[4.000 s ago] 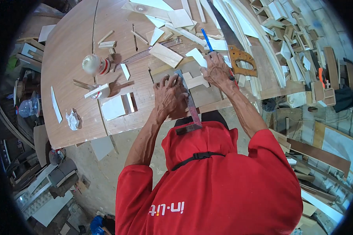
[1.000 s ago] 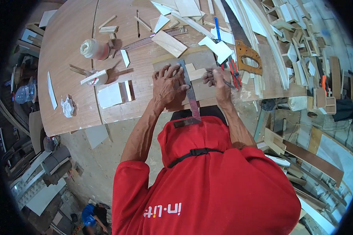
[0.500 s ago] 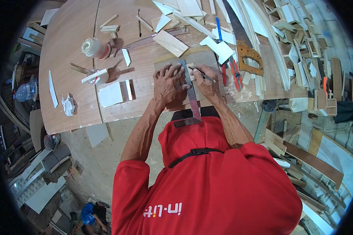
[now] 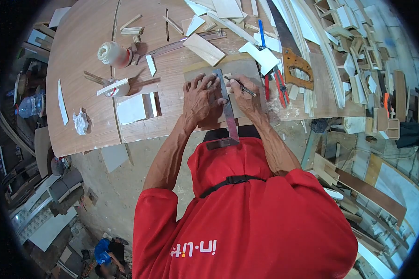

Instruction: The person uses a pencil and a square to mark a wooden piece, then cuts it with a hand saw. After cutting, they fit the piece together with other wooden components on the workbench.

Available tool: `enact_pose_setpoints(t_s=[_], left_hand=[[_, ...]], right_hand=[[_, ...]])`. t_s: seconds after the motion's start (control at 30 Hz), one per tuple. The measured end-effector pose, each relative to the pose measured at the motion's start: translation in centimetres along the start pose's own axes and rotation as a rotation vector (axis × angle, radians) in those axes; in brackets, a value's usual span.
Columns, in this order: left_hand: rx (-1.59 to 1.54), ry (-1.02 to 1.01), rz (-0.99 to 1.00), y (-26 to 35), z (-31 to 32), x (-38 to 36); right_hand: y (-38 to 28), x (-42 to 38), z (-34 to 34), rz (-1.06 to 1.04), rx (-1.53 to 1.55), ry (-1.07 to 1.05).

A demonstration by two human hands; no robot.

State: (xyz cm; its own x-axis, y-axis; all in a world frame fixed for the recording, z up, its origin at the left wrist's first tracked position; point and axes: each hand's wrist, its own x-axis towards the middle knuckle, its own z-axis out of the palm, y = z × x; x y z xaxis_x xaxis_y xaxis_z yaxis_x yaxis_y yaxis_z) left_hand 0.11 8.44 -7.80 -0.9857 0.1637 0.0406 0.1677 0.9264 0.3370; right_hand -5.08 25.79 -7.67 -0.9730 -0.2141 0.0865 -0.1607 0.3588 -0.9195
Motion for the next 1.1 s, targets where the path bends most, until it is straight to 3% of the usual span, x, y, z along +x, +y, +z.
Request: enact_pose_setpoints(t_s=[0.13, 0.2, 0.53, 0.7, 0.83, 1.1], left_hand=[[-0.009, -0.007, 0.006, -0.1, 0.0, 0.1], [0.005, -0.008, 0.002, 0.0, 0.0, 0.1], [0.018, -0.015, -0.001, -0.1, 0.2, 0.0], [0.011, -0.011, -0.002, -0.1, 0.2, 0.1], [0.01, -0.009, 0.0, 0.0, 0.2, 0.0], [0.019, -0.001, 0.004, -0.1, 0.2, 0.0]], right_hand=[[-0.2, -0.1, -0.6, -0.163, -0.127, -0.029], [-0.6, -0.4, -0.7, 0.016, -0.061, -0.04], [-0.4, -1.9, -1.4, -0.101, -0.12, -0.11], [-0.4, -1.7, -1.3, 0.114, -0.001, -0.065], [-0.7, -1.0, -0.8, 0.114, 0.012, -0.001], [0.0, -0.5, -0.4, -0.182, -0.24, -0.063]])
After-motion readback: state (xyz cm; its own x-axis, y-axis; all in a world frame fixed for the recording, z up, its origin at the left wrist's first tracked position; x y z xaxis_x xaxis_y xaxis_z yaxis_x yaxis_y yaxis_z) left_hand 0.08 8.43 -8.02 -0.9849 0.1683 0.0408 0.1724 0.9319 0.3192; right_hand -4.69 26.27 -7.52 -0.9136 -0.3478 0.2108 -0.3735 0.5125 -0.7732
